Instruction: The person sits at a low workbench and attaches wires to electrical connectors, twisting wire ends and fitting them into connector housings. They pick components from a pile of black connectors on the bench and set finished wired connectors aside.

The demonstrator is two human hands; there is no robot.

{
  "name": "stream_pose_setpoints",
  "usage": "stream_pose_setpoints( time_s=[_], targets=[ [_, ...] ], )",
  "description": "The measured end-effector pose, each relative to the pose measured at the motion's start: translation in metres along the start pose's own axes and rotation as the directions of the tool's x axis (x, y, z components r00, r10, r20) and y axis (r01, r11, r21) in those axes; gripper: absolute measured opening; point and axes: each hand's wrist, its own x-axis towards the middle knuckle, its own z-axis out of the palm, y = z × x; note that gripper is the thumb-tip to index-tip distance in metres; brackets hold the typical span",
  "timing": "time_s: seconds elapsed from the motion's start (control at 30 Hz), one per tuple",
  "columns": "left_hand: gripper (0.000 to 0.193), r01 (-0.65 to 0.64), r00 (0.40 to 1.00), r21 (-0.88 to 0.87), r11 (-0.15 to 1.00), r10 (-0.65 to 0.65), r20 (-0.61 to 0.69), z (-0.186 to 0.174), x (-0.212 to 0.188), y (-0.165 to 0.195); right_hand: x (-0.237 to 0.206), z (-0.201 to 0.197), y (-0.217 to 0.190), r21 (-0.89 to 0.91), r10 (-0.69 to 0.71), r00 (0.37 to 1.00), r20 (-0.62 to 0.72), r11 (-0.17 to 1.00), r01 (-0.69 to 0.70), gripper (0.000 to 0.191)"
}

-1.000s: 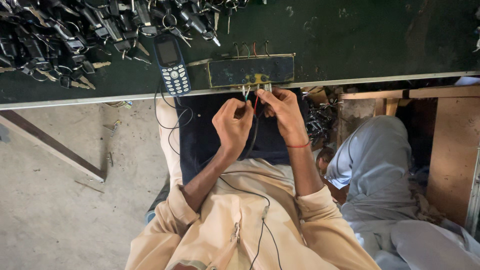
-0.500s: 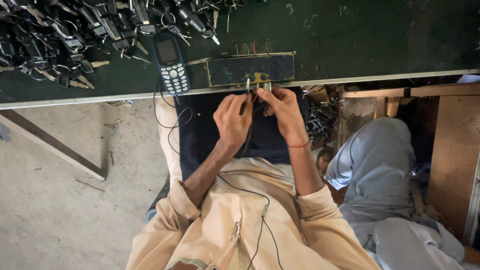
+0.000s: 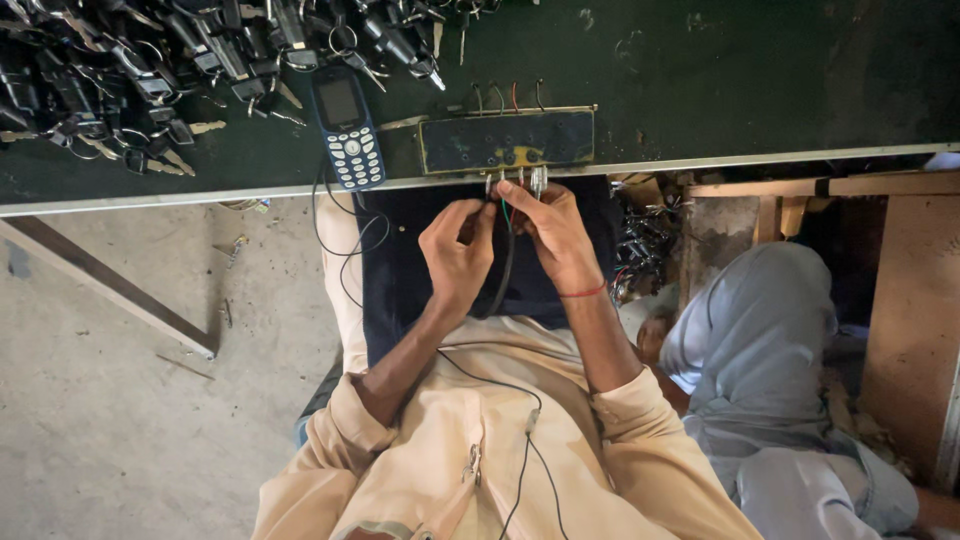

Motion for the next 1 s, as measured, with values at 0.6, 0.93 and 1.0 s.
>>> stream_pose_setpoints(
  time_s=[0.6,0.93,1.0],
  targets=[
    [0.009,0.009,0.998,0.044,0.999,-0.007,-0.056,-0.0006,0.0010,0.0065,0.0012,-0.0002,-0.0024,-0.011,0.024,0.999,-0.023,1.000,-0.024,0.021],
    [0.011,0.043,0.998,0.015,0.999,-0.042,-0.053,-0.0002,0.0028,0.0061,-0.0008,0.0052,-0.0072,-0.031,0.012,1.000,-0.011,0.999,-0.013,0.019],
    [0.012,0.039,0.998,0.026,0.999,-0.037,-0.046,-0.0004,0.0041,0.0058,-0.0017,0.0005,-0.0084,-0.056,0.035,0.999,0.010,0.998,-0.035,0.021]
  ],
)
